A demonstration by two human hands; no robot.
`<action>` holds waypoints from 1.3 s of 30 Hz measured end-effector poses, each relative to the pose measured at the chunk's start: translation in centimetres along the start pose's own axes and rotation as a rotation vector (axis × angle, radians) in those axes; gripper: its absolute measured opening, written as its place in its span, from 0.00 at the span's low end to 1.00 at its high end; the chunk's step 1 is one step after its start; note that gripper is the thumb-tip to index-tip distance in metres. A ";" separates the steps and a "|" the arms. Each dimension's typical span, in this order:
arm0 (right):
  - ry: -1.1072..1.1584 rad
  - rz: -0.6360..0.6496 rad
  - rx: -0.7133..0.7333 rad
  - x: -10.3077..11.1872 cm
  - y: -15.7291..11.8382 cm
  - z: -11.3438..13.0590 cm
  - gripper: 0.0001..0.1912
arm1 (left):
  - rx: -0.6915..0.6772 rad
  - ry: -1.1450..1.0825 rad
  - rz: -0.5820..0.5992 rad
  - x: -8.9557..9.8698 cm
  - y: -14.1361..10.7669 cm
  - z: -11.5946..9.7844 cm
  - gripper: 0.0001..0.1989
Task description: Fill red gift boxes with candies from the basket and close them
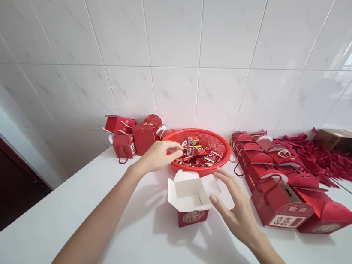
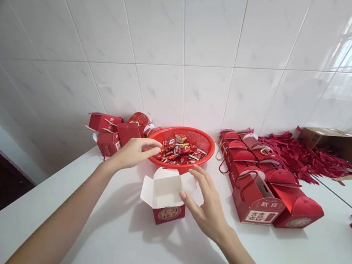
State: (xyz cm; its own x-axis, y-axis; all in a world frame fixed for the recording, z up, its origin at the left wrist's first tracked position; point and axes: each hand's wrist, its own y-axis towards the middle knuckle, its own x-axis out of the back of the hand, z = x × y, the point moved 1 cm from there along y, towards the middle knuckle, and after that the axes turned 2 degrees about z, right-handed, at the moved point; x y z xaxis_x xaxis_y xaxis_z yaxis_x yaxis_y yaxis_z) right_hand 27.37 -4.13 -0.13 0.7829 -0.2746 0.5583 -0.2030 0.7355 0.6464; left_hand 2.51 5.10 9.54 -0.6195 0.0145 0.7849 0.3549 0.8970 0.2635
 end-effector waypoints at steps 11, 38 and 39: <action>0.034 -0.181 0.021 -1.2 -1.3 -0.4 0.12 | 0.284 0.402 0.747 -8.9 10.9 2.8 0.36; 0.030 -0.199 -0.071 -0.7 -1.6 -0.8 0.07 | 0.155 -0.902 0.265 -6.0 9.4 5.3 0.24; 0.029 -0.199 -0.076 -0.8 -1.6 -0.9 0.07 | 0.169 -0.910 0.264 -6.0 9.4 5.4 0.23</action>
State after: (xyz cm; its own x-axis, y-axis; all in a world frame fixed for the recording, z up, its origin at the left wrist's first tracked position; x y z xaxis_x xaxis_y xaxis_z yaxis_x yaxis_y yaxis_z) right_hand 27.61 -4.54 -2.01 0.8199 -0.4017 0.4079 0.0012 0.7137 0.7005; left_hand 5.81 15.86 4.29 -0.8652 0.4987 0.0525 0.4994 0.8664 0.0003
